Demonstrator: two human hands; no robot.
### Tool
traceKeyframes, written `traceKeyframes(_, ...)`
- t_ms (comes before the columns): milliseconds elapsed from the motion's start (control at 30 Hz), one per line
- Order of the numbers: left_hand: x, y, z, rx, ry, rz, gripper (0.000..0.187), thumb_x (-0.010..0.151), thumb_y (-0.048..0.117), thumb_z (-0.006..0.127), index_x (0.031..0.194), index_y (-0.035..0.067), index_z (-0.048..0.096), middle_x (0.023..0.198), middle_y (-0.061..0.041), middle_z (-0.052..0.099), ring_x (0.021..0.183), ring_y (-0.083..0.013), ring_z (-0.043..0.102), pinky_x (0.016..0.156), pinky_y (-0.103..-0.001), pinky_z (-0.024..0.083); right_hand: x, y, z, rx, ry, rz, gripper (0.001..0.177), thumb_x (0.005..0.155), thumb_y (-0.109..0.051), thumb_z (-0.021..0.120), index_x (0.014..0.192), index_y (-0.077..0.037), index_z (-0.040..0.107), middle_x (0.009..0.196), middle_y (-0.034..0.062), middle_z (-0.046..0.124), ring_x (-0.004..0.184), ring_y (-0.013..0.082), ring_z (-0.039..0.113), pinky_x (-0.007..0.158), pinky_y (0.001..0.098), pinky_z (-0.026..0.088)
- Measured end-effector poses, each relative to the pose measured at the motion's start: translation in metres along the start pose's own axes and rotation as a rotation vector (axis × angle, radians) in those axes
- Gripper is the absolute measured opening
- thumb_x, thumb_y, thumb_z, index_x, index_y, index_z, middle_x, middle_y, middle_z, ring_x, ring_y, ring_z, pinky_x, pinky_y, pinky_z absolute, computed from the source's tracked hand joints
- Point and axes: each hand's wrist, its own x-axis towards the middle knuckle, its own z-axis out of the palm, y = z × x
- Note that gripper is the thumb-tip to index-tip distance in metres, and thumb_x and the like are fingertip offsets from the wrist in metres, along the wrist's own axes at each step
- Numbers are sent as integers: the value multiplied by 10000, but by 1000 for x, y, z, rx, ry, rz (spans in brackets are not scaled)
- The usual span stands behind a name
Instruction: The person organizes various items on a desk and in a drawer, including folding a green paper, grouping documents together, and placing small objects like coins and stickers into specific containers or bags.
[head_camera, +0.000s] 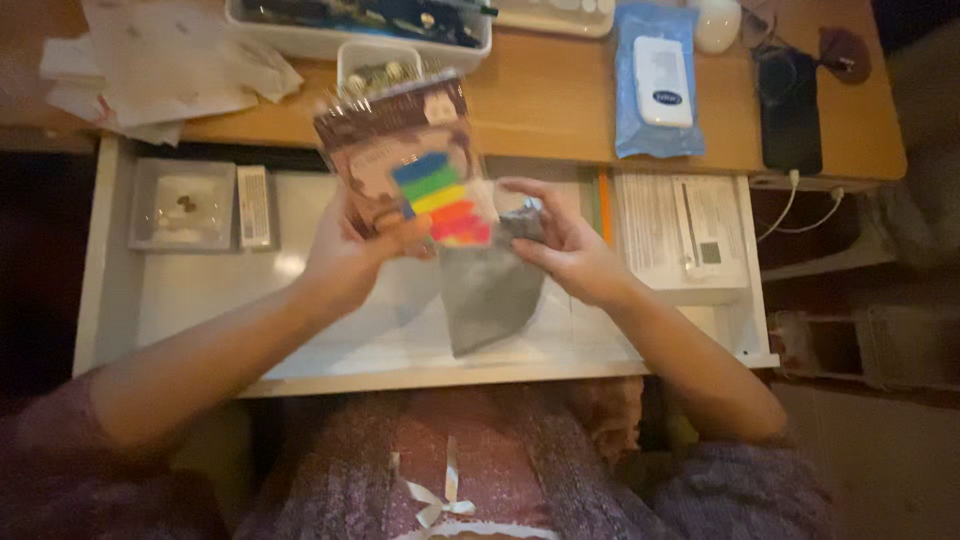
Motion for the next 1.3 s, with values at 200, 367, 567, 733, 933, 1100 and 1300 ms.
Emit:
traceKeyframes(200,1,5,0,36,41,8,648,929,18,742,1457,90,374,1316,-97,649,1135,-216,696,865,-389,654,0,11,0,-843,100,-8,405,875,-125,769,1249,-66,623,1094,88,651,961,197,650,799,327,539)
traceKeyframes(367,2,-6,3,71,36,-34,640,915,20,743,1445,89,390,1327,-80,653,1160,-206,698,882,-390,668,1,7,1,-884,106,-68,400,894,-196,774,1233,-50,619,1051,109,619,904,215,637,761,341,537)
traceKeyframes(567,4,-10,4,65,21,-49,675,883,35,771,1440,100,395,1288,-80,670,1103,-194,713,821,-377,665,2,2,7,-972,216,-49,400,849,-219,802,1205,-82,680,1125,147,591,877,240,645,783,338,534)
traceKeyframes(733,3,-9,4,154,23,-94,638,851,63,816,1385,89,469,1205,-59,695,1016,-151,719,725,-320,651,-9,5,1,-863,365,-428,309,1069,-142,649,1356,-52,581,1299,122,578,1194,230,615,1081,362,497)
traceKeyframes(933,0,-14,13,226,-40,-120,649,812,47,856,1370,79,527,1148,-50,733,932,-119,707,685,-276,588,-6,24,18,-205,37,-91,653,920,-90,720,1464,-25,366,1347,86,558,1132,119,634,812,280,579)
traceKeyframes(1100,5,-18,10,258,-17,-92,733,760,54,876,1380,79,485,1222,-52,684,1024,-116,693,759,-284,623,-4,32,22,-305,106,3,626,973,-73,708,1506,-27,384,1217,109,645,1001,100,642,797,252,563)
traceKeyframes(1300,9,-33,-1,185,-10,-118,565,945,119,734,1431,63,451,1289,-68,650,1120,-129,666,915,-297,596,-4,31,21,-459,190,-59,509,985,-38,721,1430,-12,476,1153,126,614,991,148,651,807,287,589)
